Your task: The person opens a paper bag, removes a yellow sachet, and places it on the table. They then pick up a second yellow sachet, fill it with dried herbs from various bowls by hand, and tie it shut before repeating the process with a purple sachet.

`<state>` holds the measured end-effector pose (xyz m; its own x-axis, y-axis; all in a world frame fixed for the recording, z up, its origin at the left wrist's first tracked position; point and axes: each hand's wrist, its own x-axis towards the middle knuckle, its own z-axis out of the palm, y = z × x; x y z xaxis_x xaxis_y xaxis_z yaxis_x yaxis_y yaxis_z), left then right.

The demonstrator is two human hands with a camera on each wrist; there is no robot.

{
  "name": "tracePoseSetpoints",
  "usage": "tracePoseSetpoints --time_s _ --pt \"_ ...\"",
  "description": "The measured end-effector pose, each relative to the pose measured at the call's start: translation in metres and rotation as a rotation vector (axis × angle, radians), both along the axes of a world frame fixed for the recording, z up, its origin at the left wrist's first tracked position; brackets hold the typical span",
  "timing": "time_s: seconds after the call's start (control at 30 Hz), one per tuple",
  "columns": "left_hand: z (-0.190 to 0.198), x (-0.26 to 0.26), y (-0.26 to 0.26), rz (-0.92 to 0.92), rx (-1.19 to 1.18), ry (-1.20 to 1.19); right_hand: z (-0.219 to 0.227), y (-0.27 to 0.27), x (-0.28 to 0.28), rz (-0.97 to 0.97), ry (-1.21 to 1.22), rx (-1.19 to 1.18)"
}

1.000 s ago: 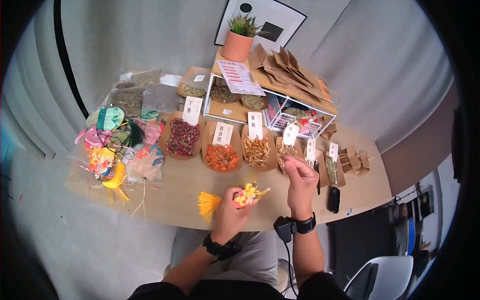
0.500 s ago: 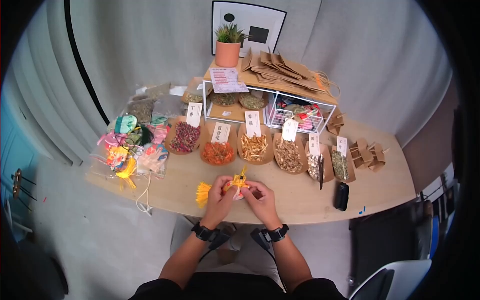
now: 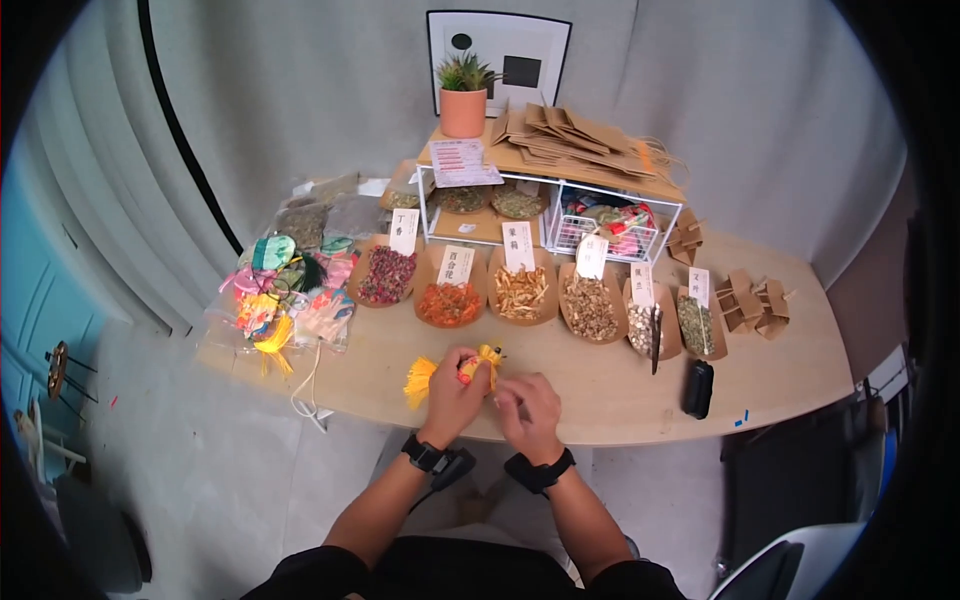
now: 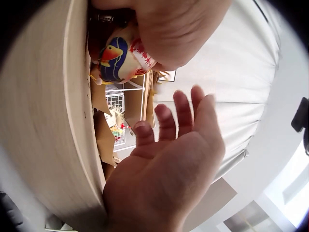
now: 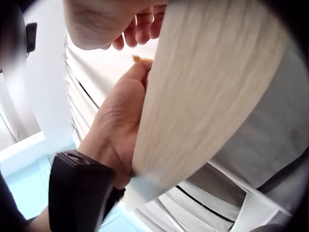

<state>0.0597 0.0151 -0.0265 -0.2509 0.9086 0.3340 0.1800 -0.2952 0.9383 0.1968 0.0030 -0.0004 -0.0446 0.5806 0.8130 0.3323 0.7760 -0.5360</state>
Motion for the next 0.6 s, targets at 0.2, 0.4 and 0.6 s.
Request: tracePoseSetpoints --time_s 0.2,0.4,0.6 --pt "0.004 -0.004 -0.002 -0.036 -0.003 -0.046 -0.003 0.008 -0.005 0.023 0.072 -0.332" --pt "0.003 -0.004 -0.008 -0.204 -0.051 -0.206 -0.004 0.008 -0.004 0.001 0.029 -0.268" --pt "0.004 -0.006 -0.010 -0.253 0.000 -0.097 -0.008 0.004 -0.005 -0.105 -0.008 -0.169"
